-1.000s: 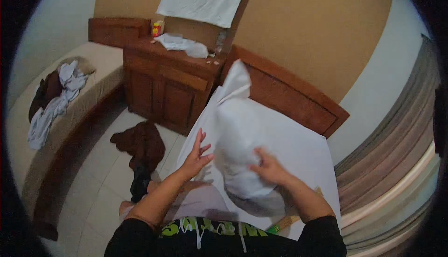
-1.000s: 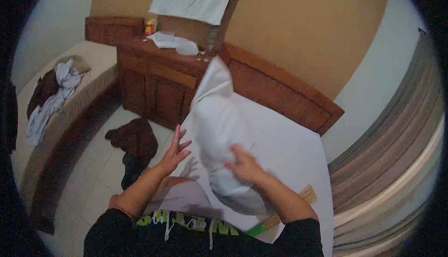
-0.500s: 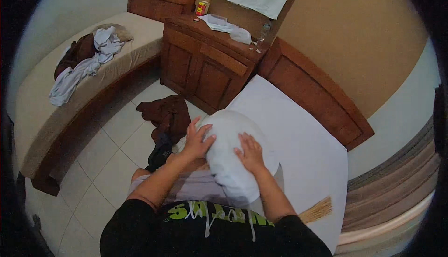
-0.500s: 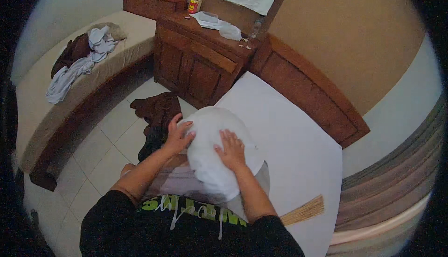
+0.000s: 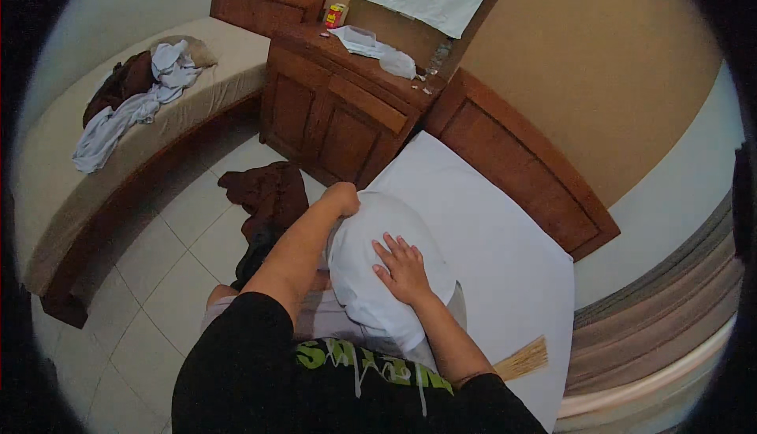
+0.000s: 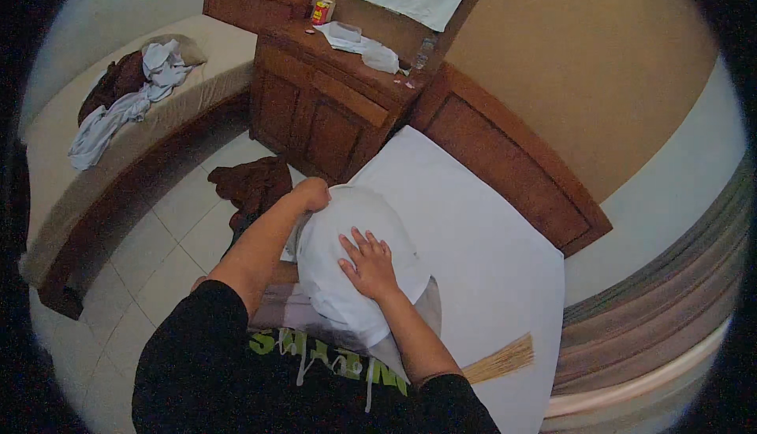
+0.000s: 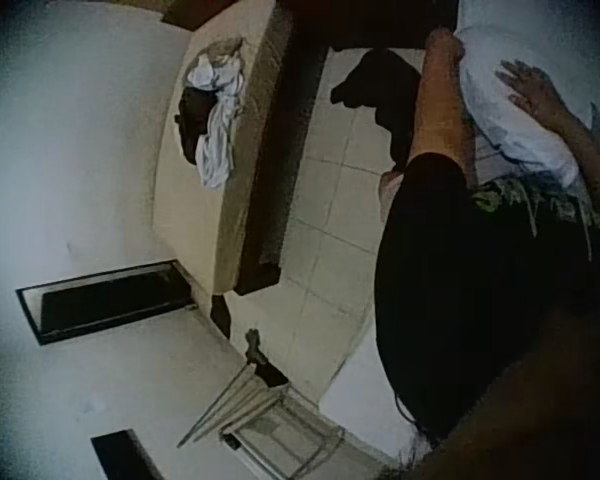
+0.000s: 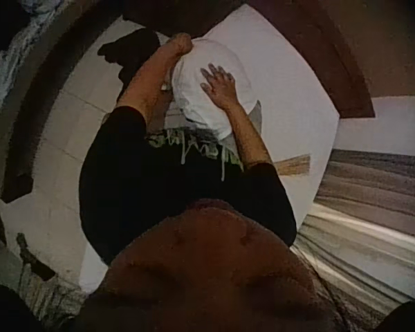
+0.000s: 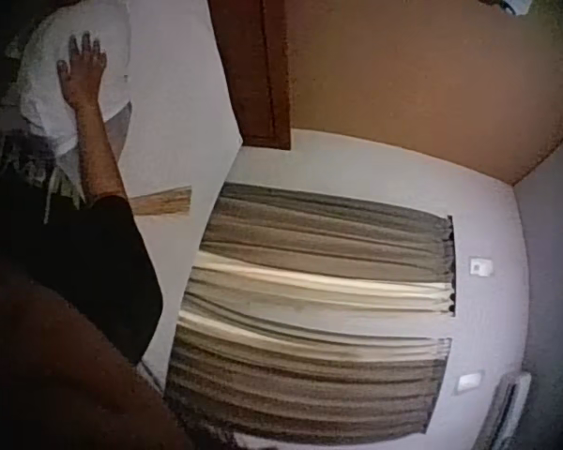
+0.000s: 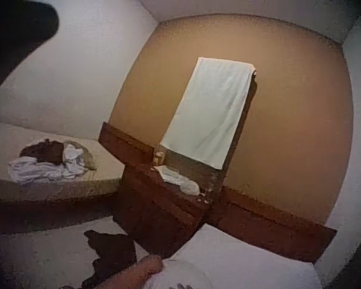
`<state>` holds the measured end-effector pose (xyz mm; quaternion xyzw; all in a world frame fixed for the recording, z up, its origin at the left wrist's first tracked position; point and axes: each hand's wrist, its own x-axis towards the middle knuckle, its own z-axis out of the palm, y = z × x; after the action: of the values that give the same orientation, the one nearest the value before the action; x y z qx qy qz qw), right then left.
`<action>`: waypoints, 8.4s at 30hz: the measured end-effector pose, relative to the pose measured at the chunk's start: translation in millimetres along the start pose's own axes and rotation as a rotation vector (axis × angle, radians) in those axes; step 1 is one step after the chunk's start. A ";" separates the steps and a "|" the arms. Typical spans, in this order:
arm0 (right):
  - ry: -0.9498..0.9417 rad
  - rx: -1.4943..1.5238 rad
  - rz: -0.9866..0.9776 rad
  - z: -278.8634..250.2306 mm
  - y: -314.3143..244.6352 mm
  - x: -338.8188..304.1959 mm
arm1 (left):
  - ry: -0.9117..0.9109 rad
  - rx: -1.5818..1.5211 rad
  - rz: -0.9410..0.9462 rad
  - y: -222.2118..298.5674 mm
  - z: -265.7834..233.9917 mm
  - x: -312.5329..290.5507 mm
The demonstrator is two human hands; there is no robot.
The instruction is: The person inserts a pillow into a white pillowcase on a bed, smoothing the fabric and adjusting the corners. The person then uses a small broom to hit and fluff the pillow repeatedly to distribute the filling.
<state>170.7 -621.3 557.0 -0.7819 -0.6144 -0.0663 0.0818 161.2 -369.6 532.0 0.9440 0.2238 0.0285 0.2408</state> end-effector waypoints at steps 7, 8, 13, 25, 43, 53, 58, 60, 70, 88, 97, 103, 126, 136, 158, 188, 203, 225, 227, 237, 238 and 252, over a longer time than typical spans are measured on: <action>0.145 0.296 0.071 7.6 13.0 1.9 | -0.085 -0.126 0.626 109.1 24.5 -64.6; 0.079 0.366 0.087 17.8 27.2 -0.1 | -0.068 -0.228 0.584 109.3 24.6 -72.9; -0.156 0.570 0.485 -15.7 56.0 19.8 | 0.028 -0.500 0.436 87.3 10.0 -93.6; 0.045 0.231 0.338 6.3 62.2 60.7 | 0.487 -0.461 0.216 -31.4 12.3 -129.4; 0.281 0.198 0.359 32.8 101.2 47.9 | 0.184 -0.432 0.454 5.7 25.9 -169.9; -0.270 1.208 0.619 -1.7 124.4 -30.5 | -0.007 -0.422 0.524 42.4 -24.9 -160.3; 0.234 1.475 0.712 31.0 160.2 -49.3 | 0.172 -0.107 0.572 41.8 8.8 -144.5; 0.214 1.175 0.947 46.7 161.8 -46.3 | 0.072 -0.029 0.503 39.2 27.6 -150.7; 0.470 0.976 0.924 5.2 153.0 -31.6 | -0.012 -0.035 0.553 29.1 38.4 -160.1; -0.408 0.437 -0.082 -173.2 27.7 -19.0 | 0.229 -0.645 0.260 46.7 51.0 -134.7; 0.105 0.175 0.176 36.7 36.2 10.5 | 0.371 -0.455 0.375 6.7 -4.0 -146.7; 0.074 0.077 -0.061 -7.8 -1.8 2.1 | 0.362 0.187 0.236 13.4 -26.4 -92.5; 0.200 0.419 0.027 15.8 49.0 50.9 | 0.270 -0.171 0.489 50.8 -20.9 -117.4; 0.037 0.473 0.122 -10.4 34.7 18.0 | 0.196 -0.243 0.379 -7.9 -56.8 -131.5; 0.203 0.505 1.274 49.5 105.9 -195.5 | 0.046 0.408 0.677 13.3 -34.3 -112.5; 0.341 0.130 0.896 -77.5 90.2 -61.5 | 0.062 0.235 0.252 11.5 -52.5 -126.1; 0.032 0.285 1.375 -34.4 206.3 -102.4 | 0.097 0.079 0.380 23.3 -36.4 -152.1; 0.858 2.053 0.870 -64.9 35.2 -37.1 | 0.612 -0.488 0.503 43.6 -86.7 -49.1; 0.419 1.782 0.995 -34.1 -4.9 -35.8 | 0.268 -0.407 0.565 72.7 -56.9 -50.4; 0.455 0.346 0.509 7.4 51.1 -47.5 | 0.164 -0.022 0.496 40.6 40.8 -56.9; 0.389 0.352 0.539 34.4 61.1 -53.8 | 0.175 -0.005 0.524 44.6 37.9 -52.7; 0.320 0.057 0.749 33.3 107.0 -34.8 | 0.019 0.034 0.776 72.4 28.1 -111.8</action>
<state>266.6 -672.1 512.3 -0.9289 -0.2683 -0.1358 0.2163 94.9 -487.5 547.1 0.9620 -0.1474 0.1227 0.1941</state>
